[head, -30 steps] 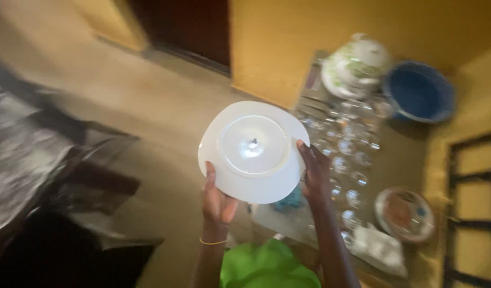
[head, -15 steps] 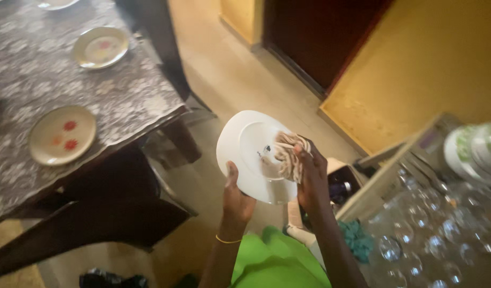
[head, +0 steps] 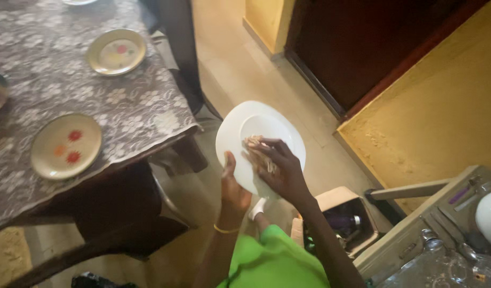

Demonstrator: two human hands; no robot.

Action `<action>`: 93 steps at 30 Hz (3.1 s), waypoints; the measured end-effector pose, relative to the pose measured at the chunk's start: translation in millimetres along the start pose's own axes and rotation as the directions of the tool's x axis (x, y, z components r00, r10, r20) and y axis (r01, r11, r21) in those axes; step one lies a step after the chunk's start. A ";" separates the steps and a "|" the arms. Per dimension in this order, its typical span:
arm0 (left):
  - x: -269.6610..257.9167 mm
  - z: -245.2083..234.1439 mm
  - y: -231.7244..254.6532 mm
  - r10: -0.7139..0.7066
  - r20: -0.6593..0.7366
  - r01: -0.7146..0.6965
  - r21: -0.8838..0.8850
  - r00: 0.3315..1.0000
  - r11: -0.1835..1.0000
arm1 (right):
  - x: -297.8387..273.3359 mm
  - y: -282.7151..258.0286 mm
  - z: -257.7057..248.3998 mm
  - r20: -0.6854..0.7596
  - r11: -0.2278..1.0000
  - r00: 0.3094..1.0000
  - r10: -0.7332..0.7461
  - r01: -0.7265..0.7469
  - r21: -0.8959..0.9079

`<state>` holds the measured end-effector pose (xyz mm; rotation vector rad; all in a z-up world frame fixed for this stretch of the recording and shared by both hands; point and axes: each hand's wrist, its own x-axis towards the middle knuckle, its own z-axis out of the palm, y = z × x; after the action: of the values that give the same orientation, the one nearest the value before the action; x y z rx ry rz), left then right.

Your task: The person picks up a plate, wipes it with a cloth, and places it on a dining table.

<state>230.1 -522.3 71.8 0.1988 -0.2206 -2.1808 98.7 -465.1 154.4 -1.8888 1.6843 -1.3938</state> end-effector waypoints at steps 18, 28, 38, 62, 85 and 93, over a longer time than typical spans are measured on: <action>238.2 10.5 -41.3 -0.095 -0.024 0.098 0.195 0.995 0.976 | 157.4 169.3 -40.1 -0.287 0.969 0.953 0.101 -0.159 -0.188; 344.2 24.0 -20.9 -0.269 -0.083 0.280 0.160 0.959 0.947 | 213.0 229.0 -46.6 -0.466 0.882 0.762 0.450 -0.462 0.097; 419.4 17.5 -13.5 -0.412 -0.125 0.430 0.256 0.903 0.866 | 267.9 301.3 -80.3 -0.700 0.785 0.635 0.326 -0.595 -0.174; 450.5 -27.1 -51.2 -0.586 0.007 0.404 0.718 0.810 0.566 | 311.6 306.4 -78.7 -0.499 0.811 0.808 0.311 -0.500 -0.304; 433.0 70.4 -40.2 -0.407 0.015 0.385 0.291 0.913 0.876 | 282.6 215.3 -34.5 -0.642 0.889 0.719 0.266 -0.440 -0.124; 449.4 78.0 -18.9 -0.363 -0.012 0.352 0.278 0.932 0.894 | 241.0 241.1 -41.6 -0.866 0.811 0.492 0.091 -0.541 -0.222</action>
<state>-61.2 -871.1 115.7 0.3787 -0.5517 -2.5162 -115.7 -730.9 117.3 -0.8701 2.8812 -1.9879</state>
